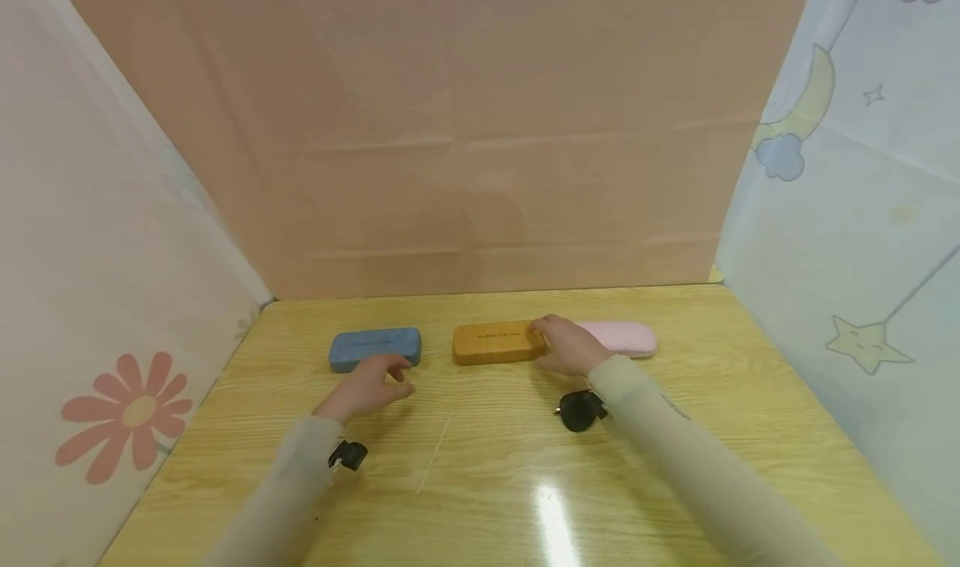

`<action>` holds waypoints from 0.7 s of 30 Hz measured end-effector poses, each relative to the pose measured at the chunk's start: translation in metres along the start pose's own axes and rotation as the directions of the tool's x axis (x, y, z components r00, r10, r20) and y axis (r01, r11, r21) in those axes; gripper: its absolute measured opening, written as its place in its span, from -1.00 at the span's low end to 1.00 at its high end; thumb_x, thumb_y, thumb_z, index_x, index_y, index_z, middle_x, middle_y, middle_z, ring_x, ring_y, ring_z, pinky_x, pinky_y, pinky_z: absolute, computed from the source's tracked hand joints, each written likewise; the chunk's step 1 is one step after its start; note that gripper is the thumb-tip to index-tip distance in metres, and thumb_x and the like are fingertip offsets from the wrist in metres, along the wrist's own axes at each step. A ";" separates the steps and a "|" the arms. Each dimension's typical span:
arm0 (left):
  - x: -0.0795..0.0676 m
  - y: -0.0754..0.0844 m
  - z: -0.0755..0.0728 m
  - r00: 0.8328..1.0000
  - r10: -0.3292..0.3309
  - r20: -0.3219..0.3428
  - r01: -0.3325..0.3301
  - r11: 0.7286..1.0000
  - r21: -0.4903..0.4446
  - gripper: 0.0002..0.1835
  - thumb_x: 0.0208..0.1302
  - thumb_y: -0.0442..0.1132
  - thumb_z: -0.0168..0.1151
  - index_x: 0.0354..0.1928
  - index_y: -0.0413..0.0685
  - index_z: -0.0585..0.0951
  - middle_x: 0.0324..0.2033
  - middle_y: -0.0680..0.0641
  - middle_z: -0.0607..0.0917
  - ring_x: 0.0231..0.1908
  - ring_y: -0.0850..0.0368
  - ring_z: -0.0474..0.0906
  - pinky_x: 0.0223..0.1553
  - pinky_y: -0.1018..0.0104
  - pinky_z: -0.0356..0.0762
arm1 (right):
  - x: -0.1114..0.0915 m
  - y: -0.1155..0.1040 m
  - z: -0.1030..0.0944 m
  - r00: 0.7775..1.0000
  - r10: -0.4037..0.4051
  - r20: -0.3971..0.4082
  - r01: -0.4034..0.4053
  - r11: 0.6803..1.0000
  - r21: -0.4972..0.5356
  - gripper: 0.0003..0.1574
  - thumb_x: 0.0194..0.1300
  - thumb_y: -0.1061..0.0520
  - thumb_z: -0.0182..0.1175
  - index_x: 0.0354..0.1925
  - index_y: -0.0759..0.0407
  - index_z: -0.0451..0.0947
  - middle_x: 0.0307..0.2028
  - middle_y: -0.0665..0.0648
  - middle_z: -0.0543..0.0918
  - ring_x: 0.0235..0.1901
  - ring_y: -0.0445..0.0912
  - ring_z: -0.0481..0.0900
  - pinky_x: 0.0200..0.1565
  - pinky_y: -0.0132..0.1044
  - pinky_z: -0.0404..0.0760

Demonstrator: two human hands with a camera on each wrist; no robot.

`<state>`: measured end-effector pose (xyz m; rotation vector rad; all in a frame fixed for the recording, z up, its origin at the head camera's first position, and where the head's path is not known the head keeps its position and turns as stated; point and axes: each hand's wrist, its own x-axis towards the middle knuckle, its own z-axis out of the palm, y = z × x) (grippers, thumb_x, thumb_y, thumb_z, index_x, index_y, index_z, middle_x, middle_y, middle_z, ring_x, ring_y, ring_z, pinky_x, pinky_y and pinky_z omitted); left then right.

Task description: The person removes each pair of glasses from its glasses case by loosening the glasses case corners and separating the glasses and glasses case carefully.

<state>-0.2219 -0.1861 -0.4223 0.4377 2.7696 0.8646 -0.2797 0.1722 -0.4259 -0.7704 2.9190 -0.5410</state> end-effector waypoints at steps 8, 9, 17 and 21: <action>0.000 0.009 0.018 0.999 0.018 0.031 -0.018 1.000 0.013 -0.61 0.31 -0.18 0.35 0.12 -0.20 0.61 -0.24 -0.04 0.68 -0.29 0.16 0.56 -0.19 0.12 0.56 | 0.018 0.002 0.004 0.998 0.058 0.005 -0.058 0.998 -0.031 -0.10 0.21 -0.02 0.43 0.38 0.31 0.34 0.13 0.31 0.52 0.06 0.15 0.56 0.11 0.06 0.55; 0.001 0.009 0.019 0.999 0.021 0.029 -0.021 1.000 0.016 -0.62 0.31 -0.18 0.36 0.11 -0.20 0.62 -0.25 -0.03 0.68 -0.29 0.16 0.55 -0.19 0.12 0.56 | 0.019 0.002 0.004 0.998 0.070 0.008 -0.069 0.997 -0.029 -0.06 0.20 -0.06 0.44 0.39 0.31 0.33 0.14 0.33 0.51 0.06 0.15 0.56 0.11 0.06 0.55; -0.001 0.009 0.024 0.999 0.040 0.030 -0.039 0.999 -0.009 -0.66 0.30 -0.20 0.37 0.03 -0.23 0.63 -0.30 -0.04 0.65 -0.29 0.15 0.54 -0.19 0.13 0.55 | 0.022 0.004 0.013 0.989 0.123 0.080 -0.122 0.992 -0.012 0.05 0.12 -0.24 0.47 0.37 0.29 0.37 0.09 0.31 0.46 -0.08 0.05 0.54 0.04 0.03 0.58; -0.001 0.009 0.026 0.998 0.056 0.027 -0.056 0.998 -0.012 -0.67 0.30 -0.21 0.36 0.03 -0.24 0.63 -0.31 -0.04 0.65 -0.31 0.15 0.54 -0.22 0.15 0.54 | 0.024 0.006 0.016 0.993 0.099 0.070 -0.098 0.995 -0.022 0.03 0.10 -0.24 0.49 0.32 0.33 0.41 0.10 0.28 0.49 0.03 0.10 0.54 0.14 0.03 0.53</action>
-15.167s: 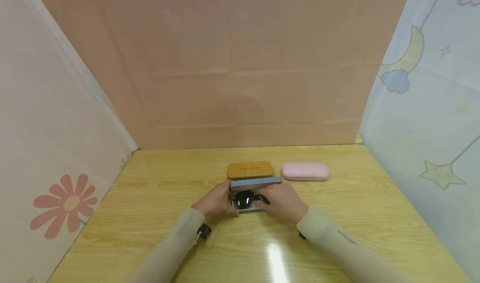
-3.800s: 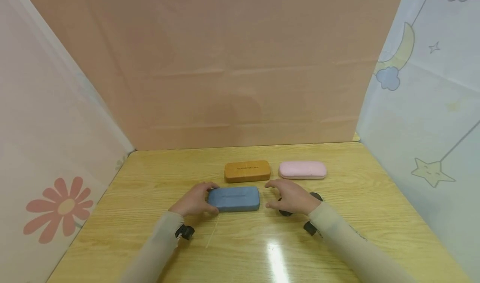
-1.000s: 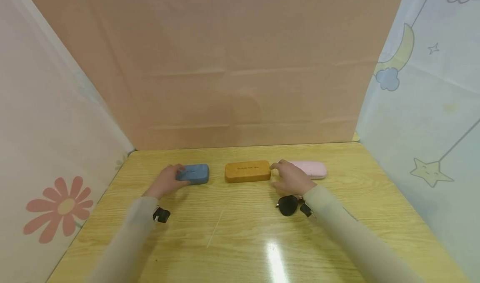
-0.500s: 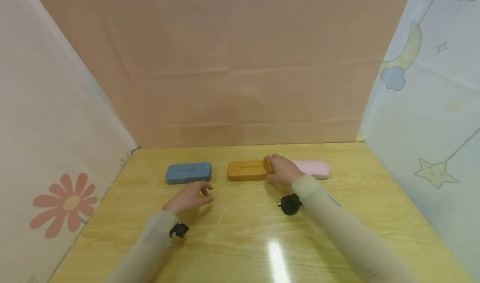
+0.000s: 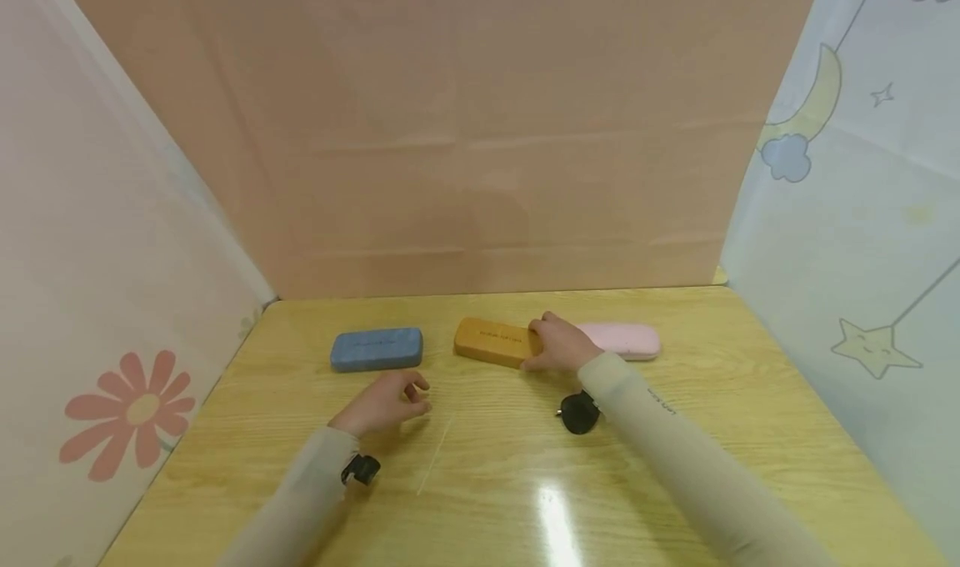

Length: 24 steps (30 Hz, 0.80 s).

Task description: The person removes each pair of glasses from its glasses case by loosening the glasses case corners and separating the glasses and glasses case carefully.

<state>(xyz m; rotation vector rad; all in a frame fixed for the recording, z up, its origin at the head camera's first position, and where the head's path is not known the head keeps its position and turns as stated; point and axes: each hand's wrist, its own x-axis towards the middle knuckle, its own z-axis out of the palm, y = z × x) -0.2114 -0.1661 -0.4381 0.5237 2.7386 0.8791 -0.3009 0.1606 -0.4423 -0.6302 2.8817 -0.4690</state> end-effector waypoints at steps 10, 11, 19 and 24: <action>0.000 0.003 0.002 1.000 -0.012 0.000 0.012 1.000 -0.018 -0.65 0.31 -0.18 0.36 0.05 -0.21 0.63 -0.28 -0.03 0.66 -0.29 0.16 0.54 -0.20 0.15 0.54 | -0.006 0.001 -0.005 0.999 -0.032 0.018 0.032 0.999 0.020 -0.01 0.08 -0.18 0.52 0.30 0.33 0.44 0.03 0.21 0.51 -0.11 0.00 0.50 0.06 -0.02 0.53; 0.000 0.003 0.002 1.000 -0.012 0.000 0.012 1.000 -0.019 -0.65 0.32 -0.17 0.35 0.06 -0.21 0.63 -0.27 -0.02 0.66 -0.28 0.16 0.54 -0.19 0.15 0.54 | -0.007 0.001 -0.006 0.999 -0.039 0.021 0.038 0.999 0.020 -0.01 0.07 -0.17 0.52 0.30 0.32 0.45 0.01 0.20 0.51 -0.13 -0.01 0.48 0.04 -0.03 0.53; 0.000 0.002 0.005 0.999 0.034 -0.008 -0.034 0.998 -0.060 -0.47 0.32 -0.16 0.35 0.27 -0.22 0.51 0.00 -0.16 0.66 -0.19 0.10 0.54 -0.15 0.11 0.54 | -0.019 -0.004 -0.007 0.996 -0.076 0.049 0.075 0.997 0.011 -0.02 0.04 -0.16 0.55 0.28 0.30 0.48 -0.05 0.14 0.52 -0.20 -0.05 0.45 -0.06 -0.09 0.51; 0.003 0.007 0.008 0.999 0.018 -0.043 -0.021 0.997 -0.079 -0.23 0.22 -0.14 0.45 0.42 -0.19 0.35 0.18 -0.21 0.55 -0.18 0.01 0.48 -0.22 0.13 0.47 | -0.030 -0.010 -0.008 0.994 -0.088 0.063 0.086 0.996 0.030 -0.02 0.01 -0.13 0.57 0.28 0.30 0.48 -0.13 0.08 0.50 -0.27 -0.07 0.41 -0.17 -0.15 0.45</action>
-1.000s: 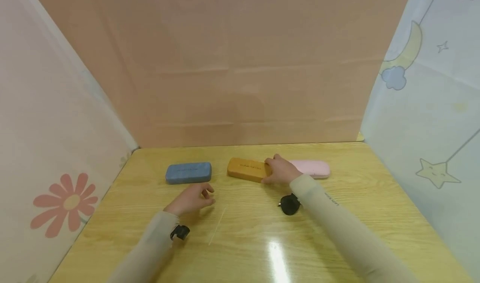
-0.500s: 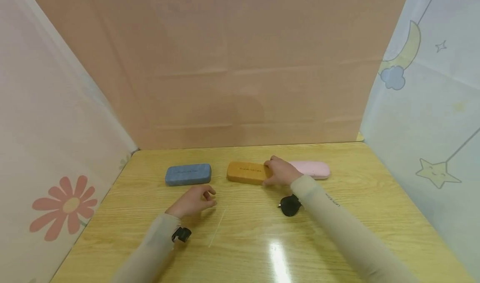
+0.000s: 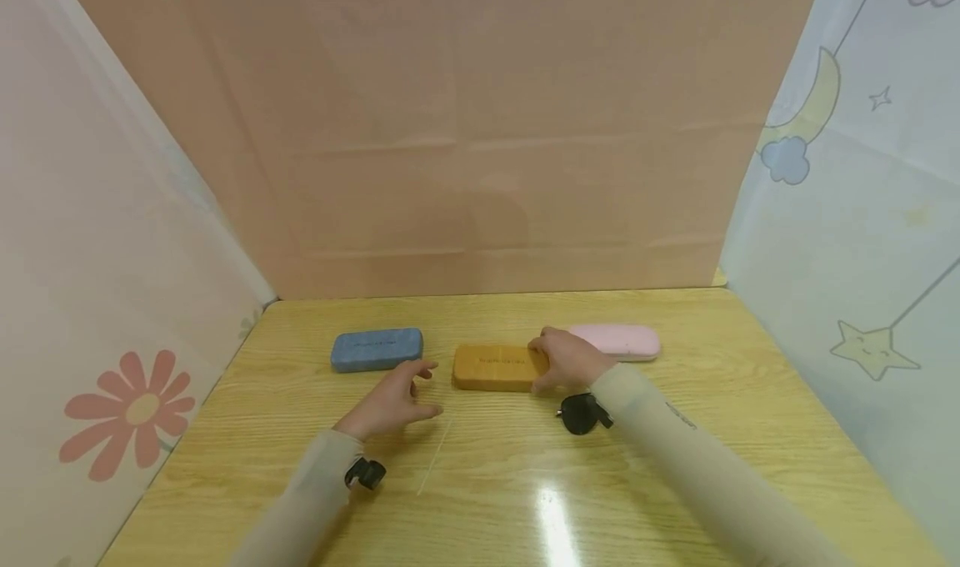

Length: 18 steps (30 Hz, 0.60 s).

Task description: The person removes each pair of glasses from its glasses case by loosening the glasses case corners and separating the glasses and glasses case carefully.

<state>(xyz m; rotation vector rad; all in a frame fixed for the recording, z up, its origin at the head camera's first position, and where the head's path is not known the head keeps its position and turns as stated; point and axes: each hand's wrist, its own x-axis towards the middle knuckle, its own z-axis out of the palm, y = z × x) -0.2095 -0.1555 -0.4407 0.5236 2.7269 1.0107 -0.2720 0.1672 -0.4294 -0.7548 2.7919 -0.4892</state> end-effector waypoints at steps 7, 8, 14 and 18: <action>0.005 -0.001 0.008 1.000 -0.006 -0.006 0.006 1.000 -0.028 -0.06 0.11 -0.10 0.54 0.48 -0.13 0.27 0.32 -0.19 0.45 0.08 -0.14 0.50 0.02 -0.07 0.52 | -0.012 -0.006 0.005 0.998 -0.061 -0.016 0.061 0.998 -0.023 -0.05 -0.04 -0.09 0.60 0.23 0.31 0.52 -0.15 0.08 0.51 -0.29 -0.09 0.39 -0.20 -0.18 0.45; 0.006 -0.001 0.010 1.000 -0.004 0.001 0.004 0.999 -0.041 -0.05 0.10 -0.10 0.54 0.48 -0.13 0.27 0.33 -0.19 0.44 0.11 -0.18 0.50 0.07 -0.11 0.51 | -0.013 -0.007 0.006 0.998 -0.064 -0.015 0.064 0.998 -0.027 -0.05 -0.04 -0.09 0.61 0.23 0.31 0.52 -0.14 0.09 0.52 -0.29 -0.09 0.39 -0.19 -0.18 0.46; 0.012 -0.001 0.020 0.998 0.041 0.045 -0.039 0.998 -0.047 -0.02 0.05 -0.14 0.58 0.47 -0.19 0.26 0.23 -0.17 0.53 -0.04 -0.09 0.56 -0.03 0.01 0.55 | -0.022 -0.015 0.010 0.998 -0.067 -0.006 0.066 0.997 -0.032 -0.04 -0.10 -0.10 0.63 0.21 0.27 0.55 -0.13 0.08 0.54 -0.30 -0.10 0.40 -0.19 -0.16 0.50; 0.012 -0.001 0.025 0.996 0.070 0.049 -0.070 0.998 0.007 0.04 0.00 -0.14 0.61 0.47 -0.24 0.23 0.12 -0.16 0.58 -0.24 0.04 0.50 -0.19 0.13 0.49 | -0.030 -0.020 0.015 0.996 -0.089 -0.016 0.088 0.994 -0.065 -0.06 -0.11 -0.13 0.63 0.18 0.26 0.57 -0.11 0.09 0.56 -0.28 -0.11 0.42 -0.17 -0.14 0.52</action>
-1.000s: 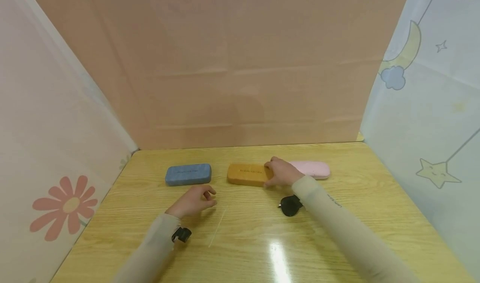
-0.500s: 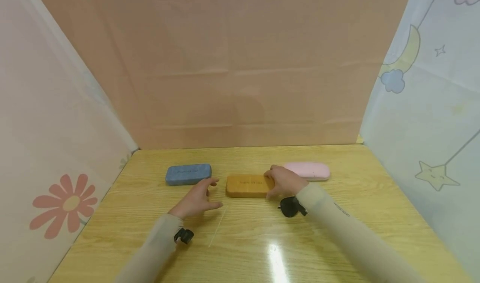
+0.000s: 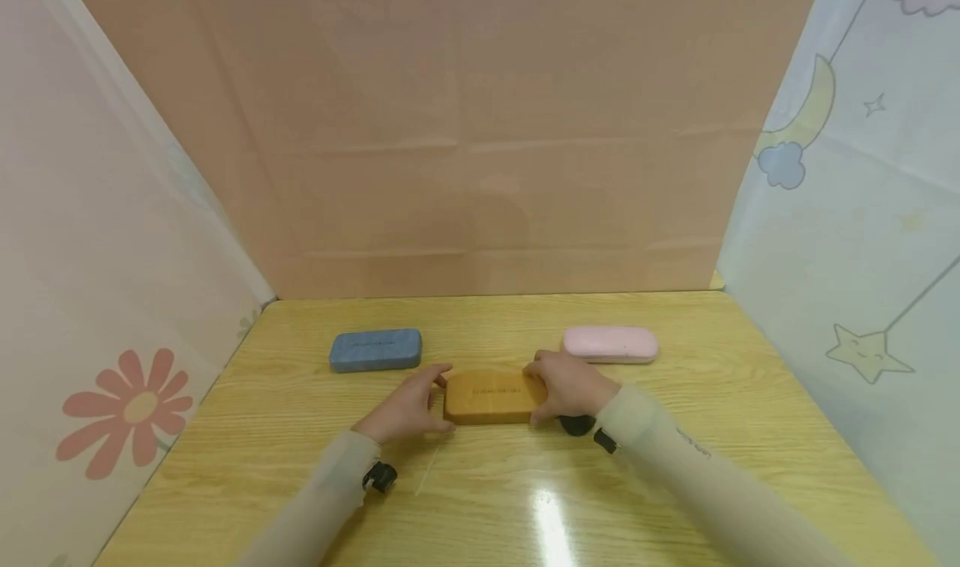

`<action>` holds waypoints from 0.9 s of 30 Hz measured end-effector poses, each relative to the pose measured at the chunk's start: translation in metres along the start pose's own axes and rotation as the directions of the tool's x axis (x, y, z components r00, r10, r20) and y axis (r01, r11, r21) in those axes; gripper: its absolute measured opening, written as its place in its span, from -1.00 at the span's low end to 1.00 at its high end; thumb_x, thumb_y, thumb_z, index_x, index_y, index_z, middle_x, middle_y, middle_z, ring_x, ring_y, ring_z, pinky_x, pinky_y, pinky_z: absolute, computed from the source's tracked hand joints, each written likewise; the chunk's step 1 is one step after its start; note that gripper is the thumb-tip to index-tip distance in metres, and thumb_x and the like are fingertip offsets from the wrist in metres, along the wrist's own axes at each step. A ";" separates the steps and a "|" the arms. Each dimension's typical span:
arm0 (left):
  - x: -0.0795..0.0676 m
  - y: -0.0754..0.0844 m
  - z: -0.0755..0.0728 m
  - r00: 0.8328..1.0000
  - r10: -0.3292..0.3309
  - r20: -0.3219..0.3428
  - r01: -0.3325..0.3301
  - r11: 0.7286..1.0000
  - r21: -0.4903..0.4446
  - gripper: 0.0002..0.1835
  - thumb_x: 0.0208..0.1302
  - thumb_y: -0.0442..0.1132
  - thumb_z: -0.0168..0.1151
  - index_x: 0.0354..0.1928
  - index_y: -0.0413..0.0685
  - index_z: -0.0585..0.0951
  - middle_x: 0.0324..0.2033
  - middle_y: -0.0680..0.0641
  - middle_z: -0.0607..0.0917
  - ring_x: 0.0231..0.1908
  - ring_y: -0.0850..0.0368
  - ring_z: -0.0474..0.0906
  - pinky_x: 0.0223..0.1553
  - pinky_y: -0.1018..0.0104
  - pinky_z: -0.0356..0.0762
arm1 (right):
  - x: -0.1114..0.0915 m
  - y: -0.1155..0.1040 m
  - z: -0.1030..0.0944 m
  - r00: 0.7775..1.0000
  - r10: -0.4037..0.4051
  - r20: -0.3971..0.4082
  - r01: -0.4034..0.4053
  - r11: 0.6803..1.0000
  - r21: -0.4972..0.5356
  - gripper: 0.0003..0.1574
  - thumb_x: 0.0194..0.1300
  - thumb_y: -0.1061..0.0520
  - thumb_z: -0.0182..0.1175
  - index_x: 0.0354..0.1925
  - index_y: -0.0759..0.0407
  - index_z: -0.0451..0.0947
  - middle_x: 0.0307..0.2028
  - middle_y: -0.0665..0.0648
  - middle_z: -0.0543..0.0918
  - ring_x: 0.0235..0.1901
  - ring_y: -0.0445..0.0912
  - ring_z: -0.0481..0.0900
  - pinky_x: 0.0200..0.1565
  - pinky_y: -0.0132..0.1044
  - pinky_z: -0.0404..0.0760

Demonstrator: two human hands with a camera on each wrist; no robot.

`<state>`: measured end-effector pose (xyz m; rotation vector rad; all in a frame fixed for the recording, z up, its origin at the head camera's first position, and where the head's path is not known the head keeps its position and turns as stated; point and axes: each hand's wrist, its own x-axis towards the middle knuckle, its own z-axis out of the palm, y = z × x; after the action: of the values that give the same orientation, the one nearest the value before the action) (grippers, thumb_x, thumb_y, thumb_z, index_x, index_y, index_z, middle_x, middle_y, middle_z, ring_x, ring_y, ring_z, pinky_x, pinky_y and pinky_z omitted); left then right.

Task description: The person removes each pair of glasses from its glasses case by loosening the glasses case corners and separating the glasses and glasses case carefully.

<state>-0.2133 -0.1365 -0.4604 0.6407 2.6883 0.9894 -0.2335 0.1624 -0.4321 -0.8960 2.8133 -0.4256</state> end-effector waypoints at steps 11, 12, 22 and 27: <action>-0.002 0.002 -0.001 0.998 0.042 0.049 -0.046 0.997 0.068 0.00 -0.02 -0.13 0.63 0.43 -0.22 0.29 0.11 -0.15 0.55 0.05 -0.05 0.51 0.08 -0.01 0.50 | -0.015 -0.016 0.009 0.999 0.005 -0.049 -0.006 1.000 -0.022 -0.13 -0.14 -0.09 0.59 0.13 0.23 0.59 -0.04 0.09 0.56 -0.18 -0.09 0.48 -0.07 -0.11 0.54; -0.003 0.002 0.000 0.998 0.040 0.049 -0.044 0.996 0.073 -0.01 -0.03 -0.13 0.63 0.43 -0.22 0.30 0.14 -0.16 0.54 0.11 -0.08 0.49 0.13 -0.04 0.47 | -0.016 -0.017 0.011 0.998 0.006 -0.057 -0.008 1.000 -0.027 -0.12 -0.15 -0.09 0.58 0.14 0.22 0.59 -0.04 0.07 0.56 -0.18 -0.10 0.47 -0.08 -0.13 0.54; -0.001 0.006 0.003 0.996 0.077 0.045 -0.081 0.990 0.113 -0.10 -0.04 -0.19 0.63 0.34 -0.24 0.37 0.19 -0.19 0.55 0.18 -0.09 0.49 0.21 -0.05 0.44 | -0.017 -0.017 0.016 0.996 -0.044 -0.080 0.039 0.998 -0.055 -0.08 -0.12 -0.09 0.58 0.22 0.14 0.57 -0.17 -0.05 0.48 -0.35 -0.19 0.38 -0.32 -0.30 0.46; 0.002 0.006 0.006 0.997 0.055 0.054 -0.061 0.992 0.114 0.04 -0.05 -0.18 0.62 0.45 -0.19 0.23 0.20 -0.21 0.55 0.16 -0.09 0.52 0.18 -0.02 0.48 | -0.019 -0.014 0.016 0.995 -0.060 -0.085 0.060 0.998 -0.005 -0.07 -0.07 -0.11 0.58 0.25 0.15 0.56 -0.18 -0.03 0.46 -0.38 -0.19 0.35 -0.37 -0.34 0.41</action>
<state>-0.2111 -0.1282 -0.4610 0.7594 2.7122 0.8235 -0.2069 0.1588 -0.4419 -0.9883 2.8696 -0.4790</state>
